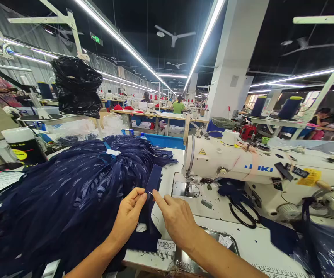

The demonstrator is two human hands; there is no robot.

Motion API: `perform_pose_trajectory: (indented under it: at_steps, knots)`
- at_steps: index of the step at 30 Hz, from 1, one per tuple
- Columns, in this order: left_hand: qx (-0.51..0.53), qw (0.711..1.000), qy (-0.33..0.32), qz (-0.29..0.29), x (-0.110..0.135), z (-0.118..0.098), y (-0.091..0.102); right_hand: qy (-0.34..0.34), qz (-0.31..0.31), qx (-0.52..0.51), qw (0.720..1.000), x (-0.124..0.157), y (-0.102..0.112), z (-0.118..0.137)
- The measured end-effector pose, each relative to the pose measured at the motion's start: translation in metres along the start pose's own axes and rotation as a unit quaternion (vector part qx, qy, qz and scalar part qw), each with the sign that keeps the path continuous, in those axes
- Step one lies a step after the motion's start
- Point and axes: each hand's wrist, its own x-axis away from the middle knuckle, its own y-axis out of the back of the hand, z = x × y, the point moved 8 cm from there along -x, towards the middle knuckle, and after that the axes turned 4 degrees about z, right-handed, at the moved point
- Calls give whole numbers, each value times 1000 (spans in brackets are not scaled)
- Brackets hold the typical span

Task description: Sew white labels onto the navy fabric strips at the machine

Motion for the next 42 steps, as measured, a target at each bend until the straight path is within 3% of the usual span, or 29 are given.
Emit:
perform_pose_trajectory:
  at_steps: [9,19,24,29,38,42]
  knots:
    - [-5,1000,-12,2,2,-5,0,-1,-3,-107,994,-2,3,-1]
    - [-68,997,-35,13,0,-2,1,20,-15,-20,999,-1,4,2]
    - [-88,994,-52,31,-2,1,2,64,-28,27,997,-2,11,6]
    - [-96,994,-25,51,-4,4,2,105,-41,44,993,-2,13,8]
    - [-40,996,11,83,-5,-3,-1,136,-73,17,988,-3,13,5]
    - [-21,996,13,88,-3,-5,-3,114,-86,-31,989,-2,13,3]
